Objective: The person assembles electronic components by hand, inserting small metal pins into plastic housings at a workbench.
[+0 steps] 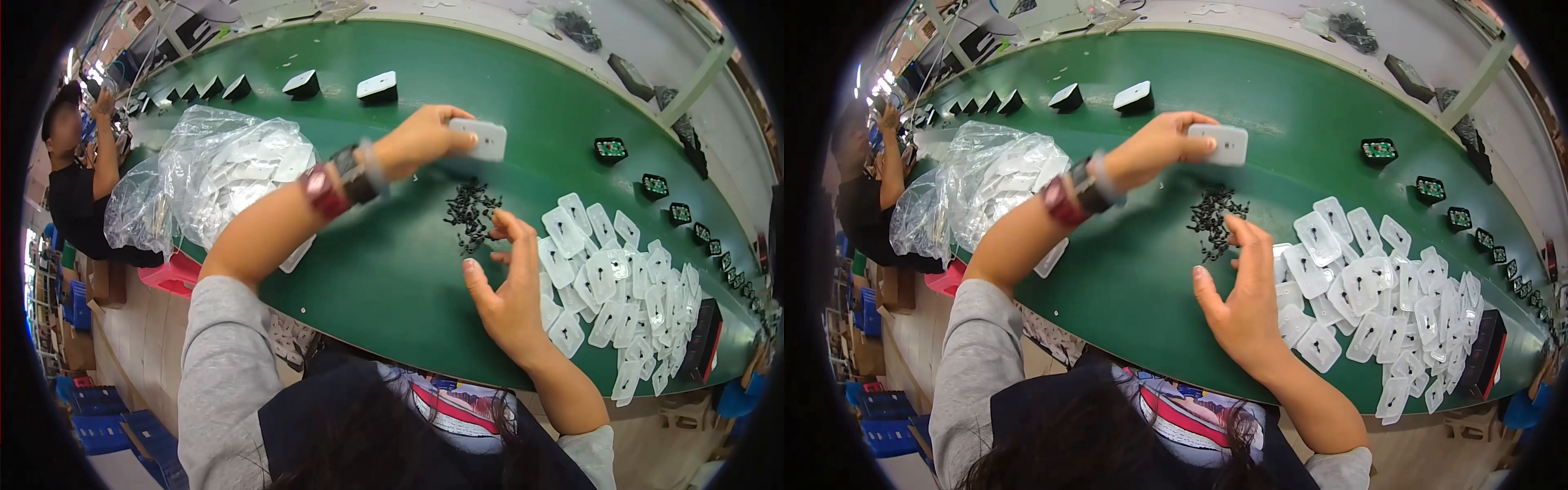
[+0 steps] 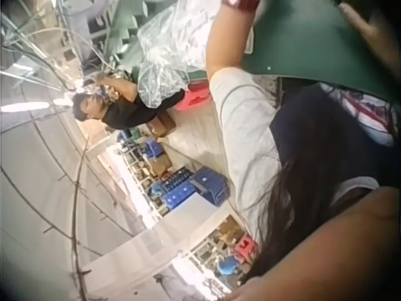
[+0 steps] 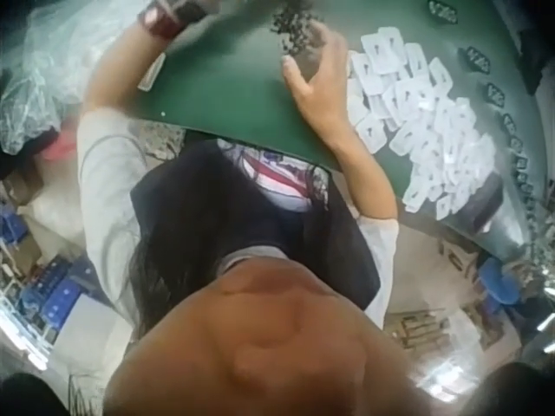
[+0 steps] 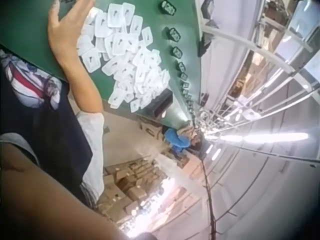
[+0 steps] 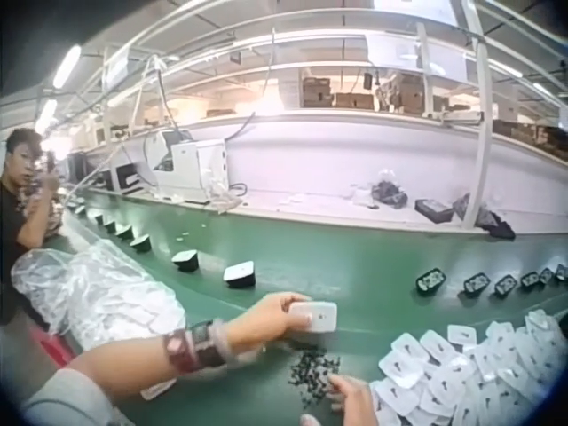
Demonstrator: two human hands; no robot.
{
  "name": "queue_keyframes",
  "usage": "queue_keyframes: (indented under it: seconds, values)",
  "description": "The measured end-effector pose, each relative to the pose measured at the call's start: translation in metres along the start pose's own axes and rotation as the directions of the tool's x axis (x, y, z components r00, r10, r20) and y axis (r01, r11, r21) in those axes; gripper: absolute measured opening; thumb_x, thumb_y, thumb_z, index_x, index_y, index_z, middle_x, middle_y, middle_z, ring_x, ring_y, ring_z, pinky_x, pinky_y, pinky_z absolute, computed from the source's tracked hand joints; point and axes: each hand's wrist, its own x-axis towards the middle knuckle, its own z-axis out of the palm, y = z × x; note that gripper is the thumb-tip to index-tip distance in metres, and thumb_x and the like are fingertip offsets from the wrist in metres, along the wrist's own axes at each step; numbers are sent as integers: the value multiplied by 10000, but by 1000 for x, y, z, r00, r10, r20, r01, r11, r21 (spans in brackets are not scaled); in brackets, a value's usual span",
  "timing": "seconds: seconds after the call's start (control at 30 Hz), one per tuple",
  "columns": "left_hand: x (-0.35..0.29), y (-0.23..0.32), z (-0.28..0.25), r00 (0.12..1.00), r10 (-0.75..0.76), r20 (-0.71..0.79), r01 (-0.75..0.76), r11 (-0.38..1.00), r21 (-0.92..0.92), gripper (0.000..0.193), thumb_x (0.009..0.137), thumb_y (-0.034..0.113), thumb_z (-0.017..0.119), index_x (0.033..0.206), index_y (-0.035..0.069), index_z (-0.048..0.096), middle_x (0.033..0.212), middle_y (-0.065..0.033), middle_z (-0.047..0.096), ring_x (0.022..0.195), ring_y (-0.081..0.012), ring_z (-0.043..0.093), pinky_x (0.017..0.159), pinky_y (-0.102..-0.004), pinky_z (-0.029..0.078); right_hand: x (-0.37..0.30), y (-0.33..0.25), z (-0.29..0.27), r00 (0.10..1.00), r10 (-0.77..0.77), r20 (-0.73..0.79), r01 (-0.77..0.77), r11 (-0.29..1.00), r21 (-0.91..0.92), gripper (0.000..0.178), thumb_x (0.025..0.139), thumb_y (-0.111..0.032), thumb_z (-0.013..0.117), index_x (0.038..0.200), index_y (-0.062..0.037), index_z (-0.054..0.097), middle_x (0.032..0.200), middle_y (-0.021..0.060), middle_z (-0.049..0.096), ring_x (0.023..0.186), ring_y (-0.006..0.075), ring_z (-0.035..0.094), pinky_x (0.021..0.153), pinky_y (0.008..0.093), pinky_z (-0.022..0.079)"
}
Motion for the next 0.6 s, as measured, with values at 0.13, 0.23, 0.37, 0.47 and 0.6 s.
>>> queue_keyframes:
  seconds: [0.13,0.23,0.37,0.47,0.6]
  values:
    - [56,-13,-15,997,-30,-69,38,992,118,377,818,103,657,1153,-43,564,1009,-112,610,867,-145,578,787,-245,486,3,7,-6,997,-59,42,62,996,-71,541,794,-67,618,1292,-8,416,1253,169,426,1123,308,456,946,386,404]
    - [83,-22,-19,986,-77,-151,110,968,225,391,797,129,672,1129,-52,571,983,-128,613,858,-165,583,774,-253,487,3,5,-6,997,-70,44,74,993,-94,506,795,-54,611,1268,-2,437,1235,170,438,1098,312,470,946,380,405]
    - [94,-27,-18,975,-37,-218,106,945,311,406,787,155,678,1115,-60,573,991,-145,610,866,-184,588,778,-266,489,2,8,-4,995,-80,65,85,992,-89,469,797,-47,607,1240,-1,461,1221,169,448,1083,309,481,942,371,408]
    - [91,-26,-18,963,24,-268,76,930,358,417,784,172,679,1110,-65,572,1009,-156,607,878,-197,592,786,-276,491,1,7,-2,990,-98,97,106,991,-76,444,798,-44,606,1221,-2,479,1212,168,453,1076,305,488,939,364,410]
    - [72,-19,-18,946,123,-301,50,860,507,388,779,170,669,1092,-41,581,1061,-164,596,921,-255,596,835,-316,489,1,7,-4,993,-54,103,61,996,-68,375,798,-42,608,1162,-8,525,1171,151,484,1053,290,502,916,348,421]
